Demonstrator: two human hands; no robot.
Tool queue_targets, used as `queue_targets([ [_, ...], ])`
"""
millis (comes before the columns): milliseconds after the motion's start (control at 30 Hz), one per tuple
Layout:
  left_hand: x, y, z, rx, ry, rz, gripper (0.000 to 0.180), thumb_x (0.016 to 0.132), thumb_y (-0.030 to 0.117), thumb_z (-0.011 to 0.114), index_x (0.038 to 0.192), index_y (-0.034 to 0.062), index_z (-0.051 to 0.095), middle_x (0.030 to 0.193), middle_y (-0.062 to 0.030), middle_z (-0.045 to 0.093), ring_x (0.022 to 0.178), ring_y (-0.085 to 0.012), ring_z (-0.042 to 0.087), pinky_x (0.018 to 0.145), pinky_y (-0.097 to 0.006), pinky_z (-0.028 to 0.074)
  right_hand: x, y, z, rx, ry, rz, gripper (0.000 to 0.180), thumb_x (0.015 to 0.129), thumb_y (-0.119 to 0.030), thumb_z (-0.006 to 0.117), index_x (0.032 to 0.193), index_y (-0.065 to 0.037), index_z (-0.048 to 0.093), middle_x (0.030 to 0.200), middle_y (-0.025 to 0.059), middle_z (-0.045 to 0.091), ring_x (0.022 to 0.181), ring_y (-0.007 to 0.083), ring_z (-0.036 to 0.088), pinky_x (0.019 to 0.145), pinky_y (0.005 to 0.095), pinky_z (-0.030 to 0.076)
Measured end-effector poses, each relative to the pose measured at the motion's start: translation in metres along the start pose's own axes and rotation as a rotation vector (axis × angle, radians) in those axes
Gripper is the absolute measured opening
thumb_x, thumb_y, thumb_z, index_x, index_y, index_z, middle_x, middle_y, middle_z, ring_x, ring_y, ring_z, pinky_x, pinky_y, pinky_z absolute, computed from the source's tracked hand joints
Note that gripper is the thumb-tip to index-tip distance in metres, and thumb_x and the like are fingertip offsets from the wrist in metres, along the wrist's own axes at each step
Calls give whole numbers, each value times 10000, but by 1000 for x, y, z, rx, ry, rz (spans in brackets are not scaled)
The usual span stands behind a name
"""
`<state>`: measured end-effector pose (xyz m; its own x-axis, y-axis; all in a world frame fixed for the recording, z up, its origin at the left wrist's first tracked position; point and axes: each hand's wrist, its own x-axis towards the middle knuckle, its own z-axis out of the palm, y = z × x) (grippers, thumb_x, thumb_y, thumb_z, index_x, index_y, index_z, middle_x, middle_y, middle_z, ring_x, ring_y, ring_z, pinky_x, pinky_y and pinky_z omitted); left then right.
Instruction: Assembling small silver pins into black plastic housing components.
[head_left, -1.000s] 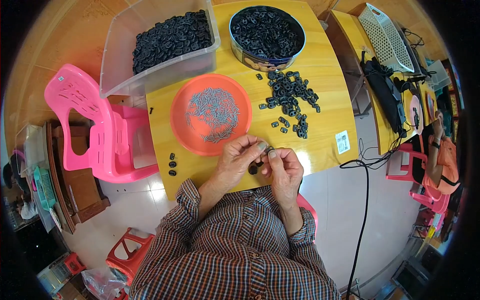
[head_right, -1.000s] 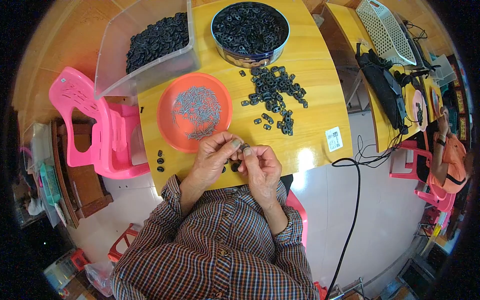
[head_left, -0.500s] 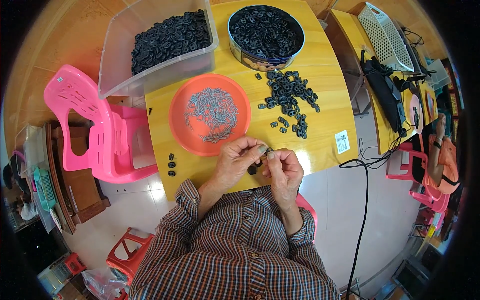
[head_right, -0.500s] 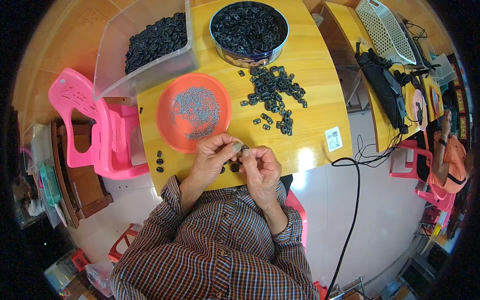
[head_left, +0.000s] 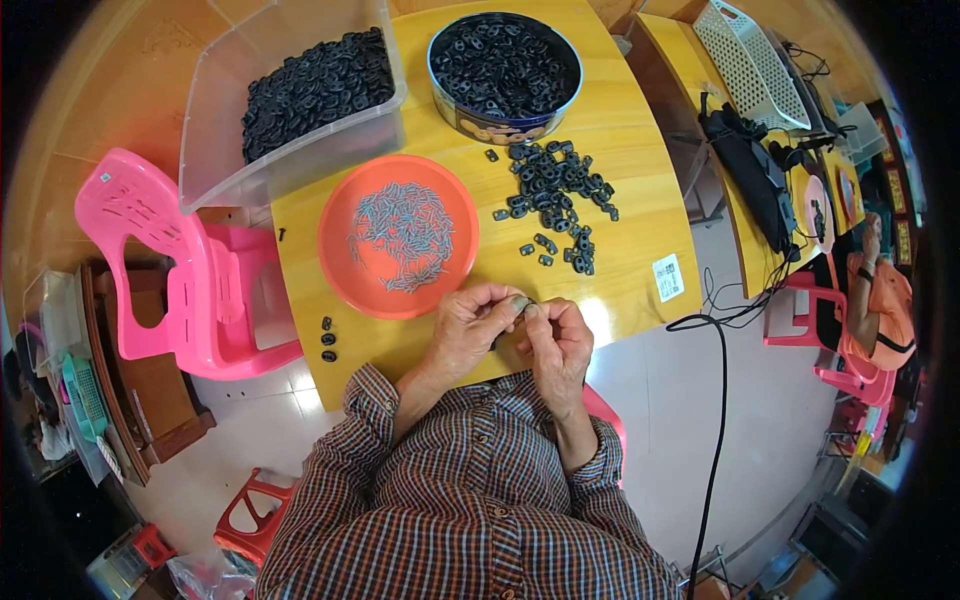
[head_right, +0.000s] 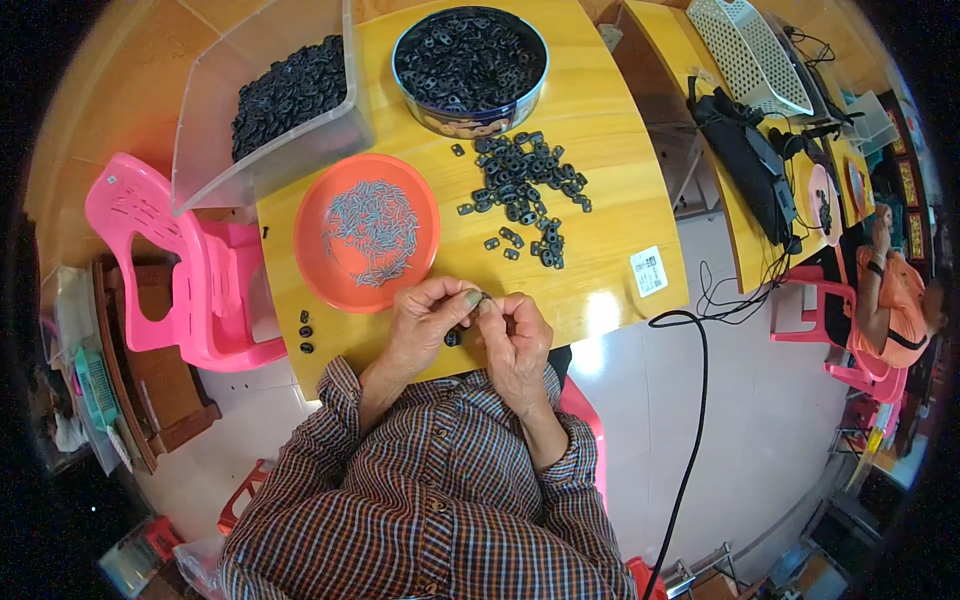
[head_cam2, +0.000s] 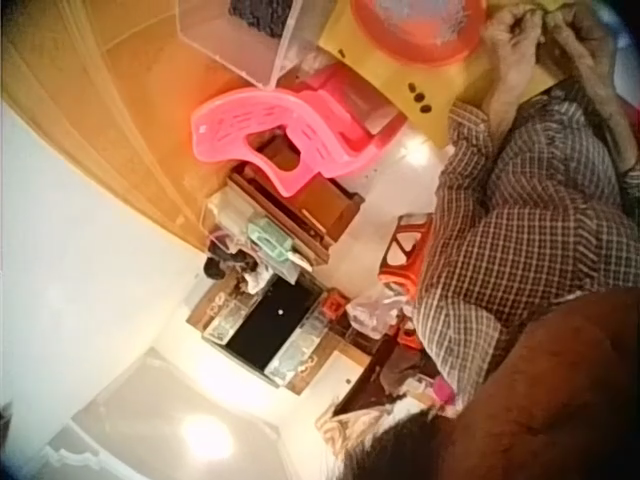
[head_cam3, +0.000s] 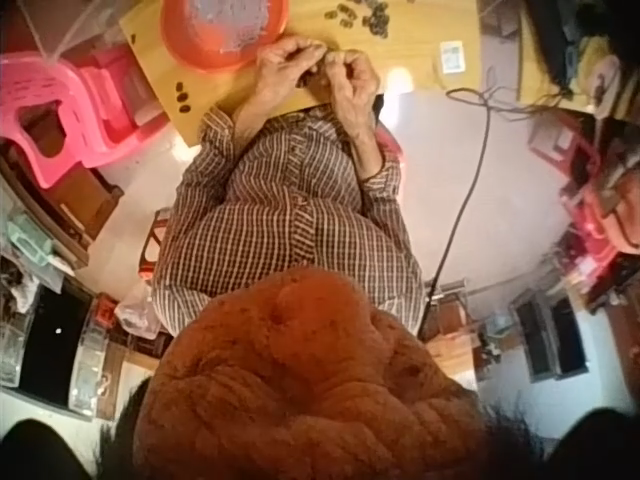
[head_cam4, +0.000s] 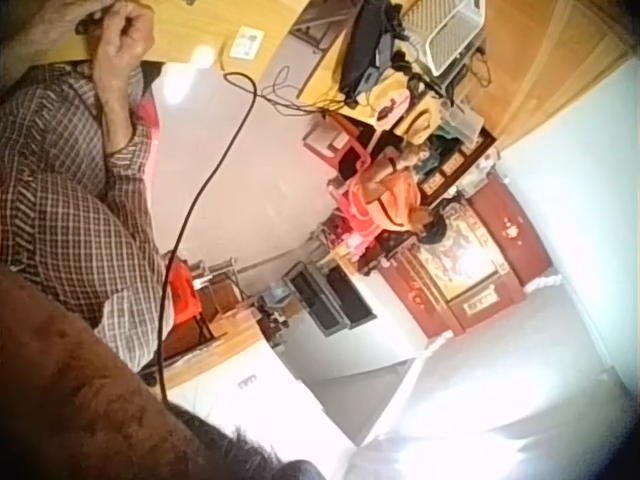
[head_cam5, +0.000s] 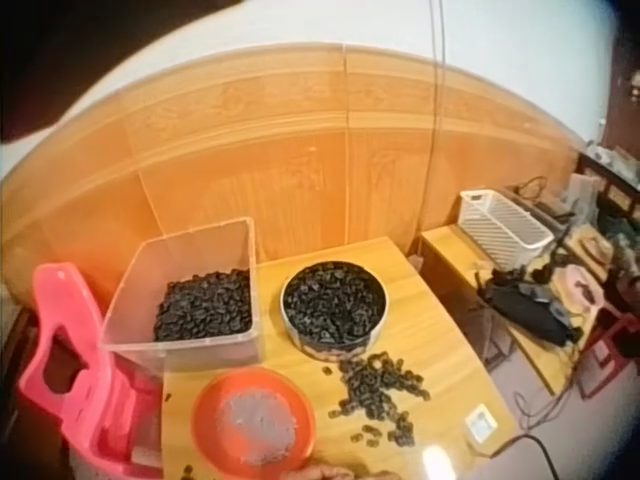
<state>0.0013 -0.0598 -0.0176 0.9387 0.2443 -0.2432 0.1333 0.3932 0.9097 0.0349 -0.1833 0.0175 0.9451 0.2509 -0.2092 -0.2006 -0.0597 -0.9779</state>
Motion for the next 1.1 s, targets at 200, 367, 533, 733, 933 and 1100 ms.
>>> queue_targets([
  [200, 11, 6, 16, 59, -39, -36, 123, 877, 80, 600, 927, -19, 652, 756, -16, 629, 654, -52, 547, 585, -198, 449, 4, 8, -18, 87, 69, 21, 144, 905, -127, 580, 835, -9, 538, 681, 2, 559, 558, 36, 493, 513, 178, 415],
  [367, 33, 11, 27, 727, 5, 489, 165, 822, 13, 594, 979, 6, 642, 827, -89, 620, 683, -186, 597, 585, -273, 470, 10, 8, -28, 98, 245, 6, 138, 896, -135, 584, 821, -25, 550, 684, 21, 568, 524, 55, 484, 490, 186, 394],
  [533, 55, 15, 46, 1091, -100, 789, 203, 753, 110, 568, 936, 67, 646, 888, -93, 537, 875, -250, 518, 712, -378, 386, 14, 7, -36, 100, 349, -36, 134, 899, -133, 577, 823, -26, 554, 695, 25, 577, 529, 55, 485, 497, 186, 396],
  [733, 65, 11, 51, 1210, -201, 740, 157, 754, 127, 547, 870, 79, 641, 862, -84, 493, 866, -243, 476, 725, -371, 344, 16, 11, -37, 105, 409, -62, 134, 901, -138, 574, 824, -30, 553, 702, 25, 580, 533, 50, 482, 494, 182, 392],
  [933, 61, 15, 41, 1271, -184, 700, 156, 727, 88, 570, 868, 63, 633, 861, -83, 497, 864, -245, 487, 740, -374, 356, 17, 10, -37, 111, 395, -49, 136, 902, -140, 574, 816, -37, 552, 703, 20, 581, 535, 49, 483, 490, 180, 388],
  [1100, 59, 11, 29, 1224, -103, 723, 122, 733, 92, 594, 840, 39, 614, 873, -93, 501, 873, -263, 506, 713, -375, 403, 16, 9, -33, 141, 352, 6, 134, 898, -138, 579, 812, -39, 554, 698, 22, 585, 530, 54, 486, 489, 185, 387],
])
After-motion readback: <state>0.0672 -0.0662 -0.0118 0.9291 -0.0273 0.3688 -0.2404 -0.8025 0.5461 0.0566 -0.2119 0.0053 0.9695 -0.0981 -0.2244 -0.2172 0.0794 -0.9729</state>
